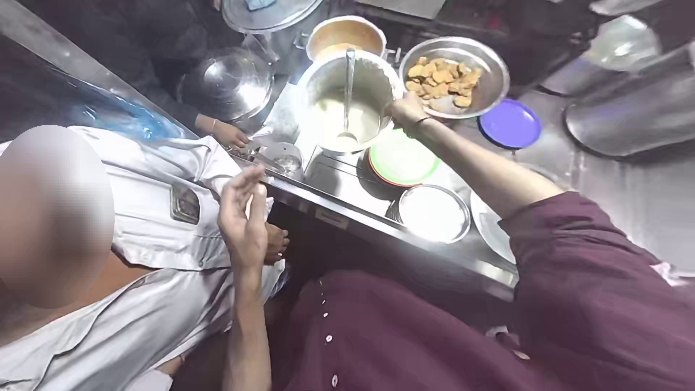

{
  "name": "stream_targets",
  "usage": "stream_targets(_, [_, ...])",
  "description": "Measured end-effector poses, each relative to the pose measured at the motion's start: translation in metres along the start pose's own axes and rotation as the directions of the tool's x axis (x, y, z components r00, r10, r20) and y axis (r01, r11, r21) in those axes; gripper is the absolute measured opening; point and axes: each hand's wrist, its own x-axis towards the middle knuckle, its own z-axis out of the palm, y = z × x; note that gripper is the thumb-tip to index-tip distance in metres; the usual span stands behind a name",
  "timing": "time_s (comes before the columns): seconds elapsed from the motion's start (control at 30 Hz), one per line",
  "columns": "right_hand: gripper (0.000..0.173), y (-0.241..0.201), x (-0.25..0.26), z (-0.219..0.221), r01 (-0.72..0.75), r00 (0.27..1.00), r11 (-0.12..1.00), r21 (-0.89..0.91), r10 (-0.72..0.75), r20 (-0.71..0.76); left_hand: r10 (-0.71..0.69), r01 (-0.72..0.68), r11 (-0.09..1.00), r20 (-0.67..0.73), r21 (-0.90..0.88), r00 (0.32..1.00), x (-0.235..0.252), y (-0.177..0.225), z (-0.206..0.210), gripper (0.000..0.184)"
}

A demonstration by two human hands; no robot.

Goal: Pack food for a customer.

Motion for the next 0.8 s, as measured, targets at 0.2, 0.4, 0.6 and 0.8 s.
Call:
stream_targets(0.2, [0.028, 0.07, 0.069, 0.069, -0.155, 0.988, 0.987, 0.032, 0.154, 0.028, -0.092, 0.091, 0.987, 0.003, 0.131, 0.996, -0.038, -0.006, 0.015, 0.031])
stream_targets(0.4, [0.036, 0.115, 0.084, 0.112, -0.186, 0.983, 0.981, 0.048, 0.185, 0.018, -0.118, 0.114, 0.974, 0.006, 0.198, 0.993, -0.031, -0.006, 0.025, 0.031])
stream_targets(0.6, [0.04, 0.098, 0.058, 0.105, -0.289, 0.934, 0.956, -0.05, 0.293, 0.202, -0.104, 0.101, 0.949, -0.007, 0.299, 0.995, -0.003, -0.012, 0.031, 0.029])
stream_targets(0.8, [0.049, 0.144, 0.086, 0.135, -0.266, 0.952, 0.963, -0.041, 0.27, 0.146, -0.132, 0.127, 0.936, -0.009, 0.329, 0.991, 0.058, -0.033, 0.053, 0.028])
